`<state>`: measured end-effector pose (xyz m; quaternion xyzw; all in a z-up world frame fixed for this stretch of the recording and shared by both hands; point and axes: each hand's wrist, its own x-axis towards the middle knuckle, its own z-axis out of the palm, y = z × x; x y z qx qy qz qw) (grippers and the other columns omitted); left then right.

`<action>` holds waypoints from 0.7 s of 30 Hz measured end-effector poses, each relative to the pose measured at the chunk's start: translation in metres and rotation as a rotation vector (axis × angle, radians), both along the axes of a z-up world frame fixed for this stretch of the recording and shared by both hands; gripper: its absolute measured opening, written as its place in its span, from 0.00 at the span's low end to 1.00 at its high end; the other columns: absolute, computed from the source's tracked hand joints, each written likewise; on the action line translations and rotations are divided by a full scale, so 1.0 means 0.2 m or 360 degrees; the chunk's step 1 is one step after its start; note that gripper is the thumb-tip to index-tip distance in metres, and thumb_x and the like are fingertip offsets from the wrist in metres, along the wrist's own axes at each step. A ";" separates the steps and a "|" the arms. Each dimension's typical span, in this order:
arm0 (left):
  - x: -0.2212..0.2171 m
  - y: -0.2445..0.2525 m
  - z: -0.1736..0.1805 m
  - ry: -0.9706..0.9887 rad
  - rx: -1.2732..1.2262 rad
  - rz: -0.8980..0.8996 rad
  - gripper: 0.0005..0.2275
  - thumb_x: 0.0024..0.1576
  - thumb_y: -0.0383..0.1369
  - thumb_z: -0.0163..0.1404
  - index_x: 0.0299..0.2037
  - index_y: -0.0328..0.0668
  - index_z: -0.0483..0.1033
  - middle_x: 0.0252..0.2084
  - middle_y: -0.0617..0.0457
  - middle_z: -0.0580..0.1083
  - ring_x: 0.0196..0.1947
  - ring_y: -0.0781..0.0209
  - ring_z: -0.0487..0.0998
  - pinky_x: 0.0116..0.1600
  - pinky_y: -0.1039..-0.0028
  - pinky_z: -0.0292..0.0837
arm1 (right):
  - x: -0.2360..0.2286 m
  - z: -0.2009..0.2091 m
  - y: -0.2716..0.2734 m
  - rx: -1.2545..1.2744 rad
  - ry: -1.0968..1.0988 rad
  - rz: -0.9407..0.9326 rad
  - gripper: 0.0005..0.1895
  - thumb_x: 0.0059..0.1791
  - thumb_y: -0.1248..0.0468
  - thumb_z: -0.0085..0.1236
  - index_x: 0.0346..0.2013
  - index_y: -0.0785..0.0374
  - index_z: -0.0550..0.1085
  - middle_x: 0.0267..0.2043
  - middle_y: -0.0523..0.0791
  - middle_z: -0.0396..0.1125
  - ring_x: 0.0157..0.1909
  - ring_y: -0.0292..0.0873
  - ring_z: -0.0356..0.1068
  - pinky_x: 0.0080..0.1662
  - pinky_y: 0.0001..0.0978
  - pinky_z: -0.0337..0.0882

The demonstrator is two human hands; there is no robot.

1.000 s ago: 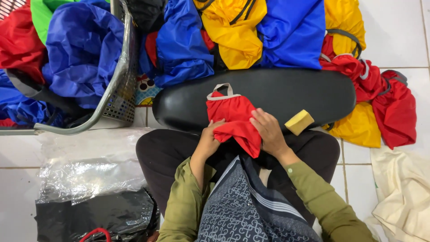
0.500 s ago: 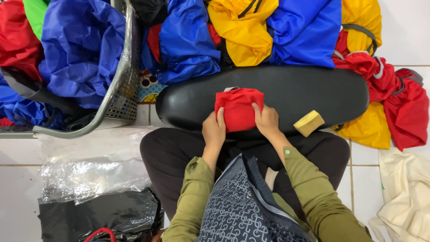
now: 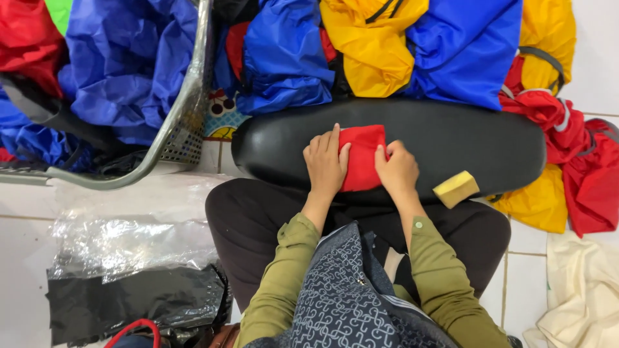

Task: Folding red fabric covers and placing them into clear plastic bags for packaging.

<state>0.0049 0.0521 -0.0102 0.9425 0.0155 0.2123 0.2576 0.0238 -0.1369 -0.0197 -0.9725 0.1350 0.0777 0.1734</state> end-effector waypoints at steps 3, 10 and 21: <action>0.00 0.02 -0.04 -0.0005 -0.0104 -0.0009 0.22 0.62 0.43 0.50 0.66 0.47 0.70 0.44 0.53 0.77 0.50 0.53 0.74 0.51 0.62 0.63 | 0.00 0.25 0.07 0.0015 -0.0773 0.0223 0.22 0.49 0.54 0.64 0.53 0.49 0.66 0.38 0.38 0.70 0.43 0.50 0.69 0.44 0.46 0.71; 0.00 -0.01 -0.08 0.0083 -0.0308 -0.0016 0.29 0.61 0.40 0.52 0.73 0.48 0.58 0.42 0.46 0.78 0.48 0.47 0.78 0.55 0.54 0.64 | 0.10 0.43 0.15 0.0397 0.0029 0.1502 0.49 0.41 0.39 0.62 0.72 0.57 0.61 0.73 0.52 0.58 0.76 0.61 0.49 0.67 0.74 0.48; -0.32 0.65 0.69 -0.0297 -0.0052 0.0309 0.20 0.55 0.30 0.61 0.57 0.38 0.73 0.47 0.47 0.76 0.54 0.45 0.74 0.65 0.56 0.63 | -0.08 0.08 -0.03 0.0392 -0.0543 0.1212 0.40 0.41 0.33 0.67 0.54 0.59 0.75 0.42 0.45 0.71 0.49 0.48 0.70 0.67 0.46 0.57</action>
